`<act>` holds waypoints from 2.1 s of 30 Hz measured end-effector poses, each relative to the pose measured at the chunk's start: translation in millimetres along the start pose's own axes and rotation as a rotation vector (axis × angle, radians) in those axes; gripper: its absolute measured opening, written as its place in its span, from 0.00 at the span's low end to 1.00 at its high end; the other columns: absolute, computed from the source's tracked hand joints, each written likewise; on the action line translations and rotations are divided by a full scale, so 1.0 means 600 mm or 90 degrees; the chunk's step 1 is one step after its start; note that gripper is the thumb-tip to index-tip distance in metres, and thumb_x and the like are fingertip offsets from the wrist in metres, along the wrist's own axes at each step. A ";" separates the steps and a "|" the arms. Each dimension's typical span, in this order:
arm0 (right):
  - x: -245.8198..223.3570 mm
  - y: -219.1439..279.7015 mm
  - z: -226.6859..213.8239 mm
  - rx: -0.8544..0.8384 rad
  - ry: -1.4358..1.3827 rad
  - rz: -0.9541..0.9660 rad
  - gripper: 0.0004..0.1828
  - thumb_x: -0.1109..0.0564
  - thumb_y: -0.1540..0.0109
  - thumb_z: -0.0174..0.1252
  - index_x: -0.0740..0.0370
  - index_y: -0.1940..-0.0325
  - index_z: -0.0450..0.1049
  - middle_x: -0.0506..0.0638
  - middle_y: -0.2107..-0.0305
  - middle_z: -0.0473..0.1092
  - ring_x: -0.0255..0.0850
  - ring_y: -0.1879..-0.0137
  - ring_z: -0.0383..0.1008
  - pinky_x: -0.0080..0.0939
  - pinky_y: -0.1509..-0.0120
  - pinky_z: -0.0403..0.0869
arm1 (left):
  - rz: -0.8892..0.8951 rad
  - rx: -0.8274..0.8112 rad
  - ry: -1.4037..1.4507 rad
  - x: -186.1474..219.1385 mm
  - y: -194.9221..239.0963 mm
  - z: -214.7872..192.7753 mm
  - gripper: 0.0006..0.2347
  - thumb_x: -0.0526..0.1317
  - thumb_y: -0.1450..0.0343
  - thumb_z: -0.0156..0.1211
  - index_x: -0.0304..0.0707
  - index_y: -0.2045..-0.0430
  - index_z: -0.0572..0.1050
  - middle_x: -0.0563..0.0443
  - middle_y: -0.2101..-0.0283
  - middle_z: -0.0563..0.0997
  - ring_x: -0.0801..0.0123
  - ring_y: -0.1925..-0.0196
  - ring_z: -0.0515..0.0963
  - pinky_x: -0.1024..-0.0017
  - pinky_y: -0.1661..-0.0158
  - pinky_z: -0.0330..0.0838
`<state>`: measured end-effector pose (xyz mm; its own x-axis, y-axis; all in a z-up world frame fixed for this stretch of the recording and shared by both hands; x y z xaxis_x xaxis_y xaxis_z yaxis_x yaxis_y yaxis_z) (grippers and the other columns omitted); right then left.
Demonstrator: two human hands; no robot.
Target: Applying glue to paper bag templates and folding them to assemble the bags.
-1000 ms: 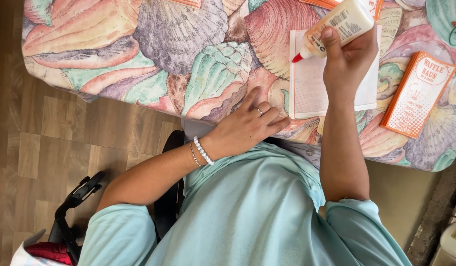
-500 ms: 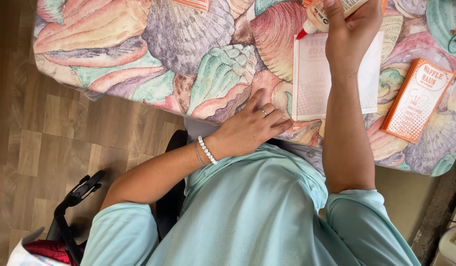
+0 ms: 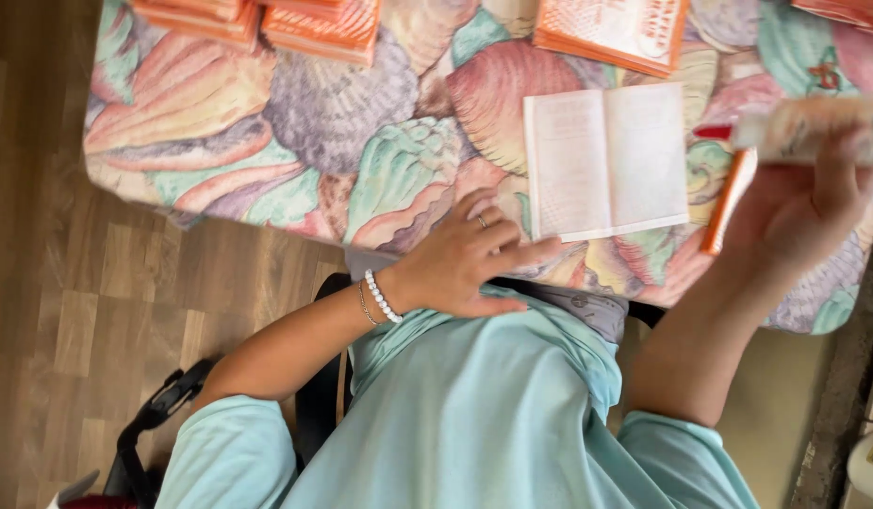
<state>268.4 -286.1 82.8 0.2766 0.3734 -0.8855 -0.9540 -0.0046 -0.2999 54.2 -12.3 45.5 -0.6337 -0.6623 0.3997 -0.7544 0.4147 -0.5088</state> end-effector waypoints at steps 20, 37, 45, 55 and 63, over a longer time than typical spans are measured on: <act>-0.060 0.209 -0.542 0.598 0.530 -0.273 0.27 0.69 0.48 0.83 0.63 0.60 0.69 0.59 0.63 0.75 0.48 0.61 0.80 0.50 0.58 0.85 | -0.268 -0.235 -0.014 -0.196 -0.274 0.133 0.43 0.33 0.45 0.80 0.35 0.34 0.61 0.42 0.43 0.67 0.52 0.47 0.73 0.59 0.53 0.73; -0.047 0.214 -0.503 0.521 0.694 -0.099 0.21 0.53 0.28 0.68 0.64 0.39 0.68 0.54 0.53 0.66 0.44 0.50 0.66 0.43 0.42 0.69 | -0.379 -0.063 0.262 -0.180 -0.213 0.096 0.09 0.28 0.37 0.70 0.46 0.71 0.78 0.57 0.62 0.76 0.75 0.67 0.75 0.78 0.64 0.71; -0.090 0.219 -0.430 0.486 0.771 -0.247 0.21 0.57 0.29 0.69 0.71 0.40 0.69 0.63 0.47 0.68 0.57 0.38 0.67 0.54 0.32 0.63 | -0.504 -0.037 0.339 -0.182 -0.157 0.076 0.17 0.30 0.37 0.68 0.44 0.56 0.73 0.56 0.69 0.84 0.75 0.66 0.81 0.76 0.59 0.73; -0.157 0.207 -0.279 0.424 0.849 -0.362 0.21 0.48 0.24 0.61 0.69 0.40 0.68 0.60 0.50 0.71 0.51 0.48 0.69 0.45 0.46 0.64 | -0.567 -0.192 0.516 -0.155 -0.131 0.124 0.06 0.30 0.38 0.55 0.42 0.82 0.78 0.64 0.79 0.70 0.83 0.73 0.68 0.81 0.70 0.58; -0.144 0.191 -0.248 0.354 0.784 -0.248 0.16 0.54 0.25 0.63 0.67 0.40 0.69 0.56 0.49 0.71 0.48 0.43 0.71 0.46 0.43 0.62 | -0.479 -0.174 0.530 -0.160 -0.103 0.154 0.04 0.31 0.31 0.64 0.43 0.73 0.77 0.65 0.75 0.76 0.87 0.70 0.72 0.85 0.68 0.63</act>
<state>152.1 -457.3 72.2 0.1764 -0.7761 -0.6055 -0.6341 0.3809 -0.6730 177.6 -32.2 -31.7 0.1524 -0.2250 0.9624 -0.9366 0.2779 0.2133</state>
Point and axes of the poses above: each hand's wrist, its own y-axis away from the middle knuckle, its own z-axis out of the palm, x = y × z, the point moved 6 cm from there along -y, towards the middle knuckle
